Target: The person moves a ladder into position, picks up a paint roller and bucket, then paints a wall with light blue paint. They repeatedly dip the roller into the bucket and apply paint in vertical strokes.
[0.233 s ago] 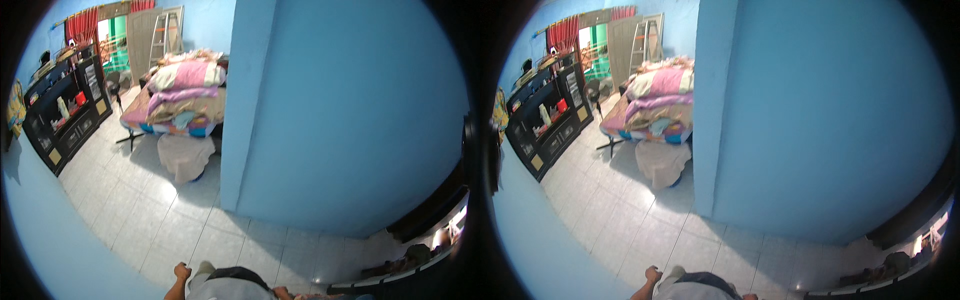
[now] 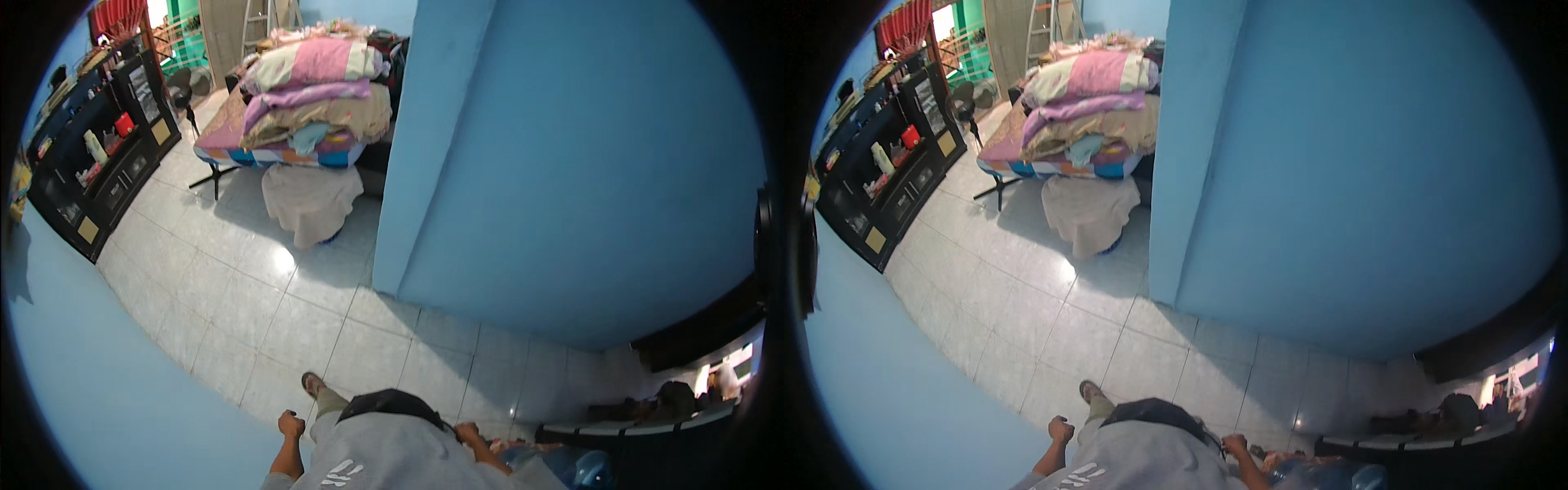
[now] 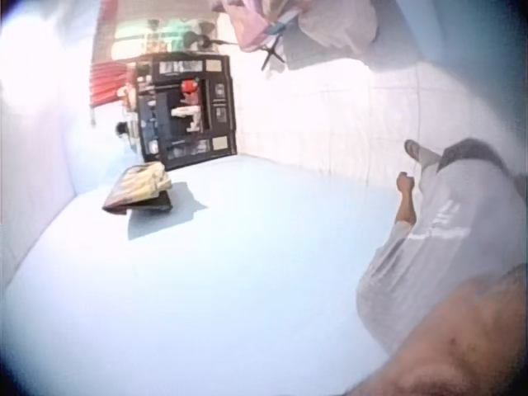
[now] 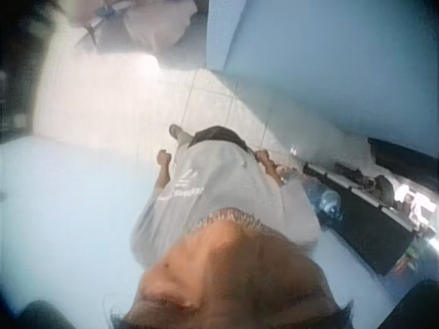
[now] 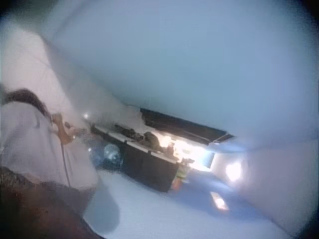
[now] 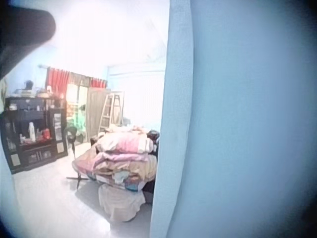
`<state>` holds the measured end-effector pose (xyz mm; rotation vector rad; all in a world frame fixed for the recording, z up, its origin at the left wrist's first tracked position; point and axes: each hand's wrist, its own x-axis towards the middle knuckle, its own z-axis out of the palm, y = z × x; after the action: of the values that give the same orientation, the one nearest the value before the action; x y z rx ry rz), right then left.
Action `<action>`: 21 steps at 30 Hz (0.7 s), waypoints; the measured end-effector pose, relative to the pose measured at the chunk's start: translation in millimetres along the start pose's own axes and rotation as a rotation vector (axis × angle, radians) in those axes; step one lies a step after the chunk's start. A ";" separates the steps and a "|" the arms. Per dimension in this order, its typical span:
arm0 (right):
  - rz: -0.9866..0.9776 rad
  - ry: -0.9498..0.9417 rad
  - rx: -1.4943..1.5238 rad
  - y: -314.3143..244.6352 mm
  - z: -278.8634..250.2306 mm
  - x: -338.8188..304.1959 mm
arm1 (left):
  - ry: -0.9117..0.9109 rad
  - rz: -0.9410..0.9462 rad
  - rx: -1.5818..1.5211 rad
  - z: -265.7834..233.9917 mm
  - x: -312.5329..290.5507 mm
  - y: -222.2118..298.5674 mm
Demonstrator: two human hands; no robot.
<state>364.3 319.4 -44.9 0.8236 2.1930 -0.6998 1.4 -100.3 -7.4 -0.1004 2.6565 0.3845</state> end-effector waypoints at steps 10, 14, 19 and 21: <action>0.571 -0.135 0.712 -186.8 -72.1 75.4 | 0.469 0.636 -0.300 -6.5 141.4 -117.0; 0.424 -0.105 0.683 -263.5 -93.4 116.9 | 0.355 0.580 -0.177 -55.3 220.9 -128.1; 0.344 -0.140 0.628 -313.6 -102.5 188.9 | 0.179 0.541 -0.019 -90.4 310.1 -148.6; 0.315 -0.120 0.525 -339.9 -110.4 215.0 | 0.092 0.476 0.011 -83.0 343.3 -161.3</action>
<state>-46.2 246.1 -55.9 1.3156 1.7321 -1.1478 -319.8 -281.0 -129.6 0.5382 2.7546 0.5234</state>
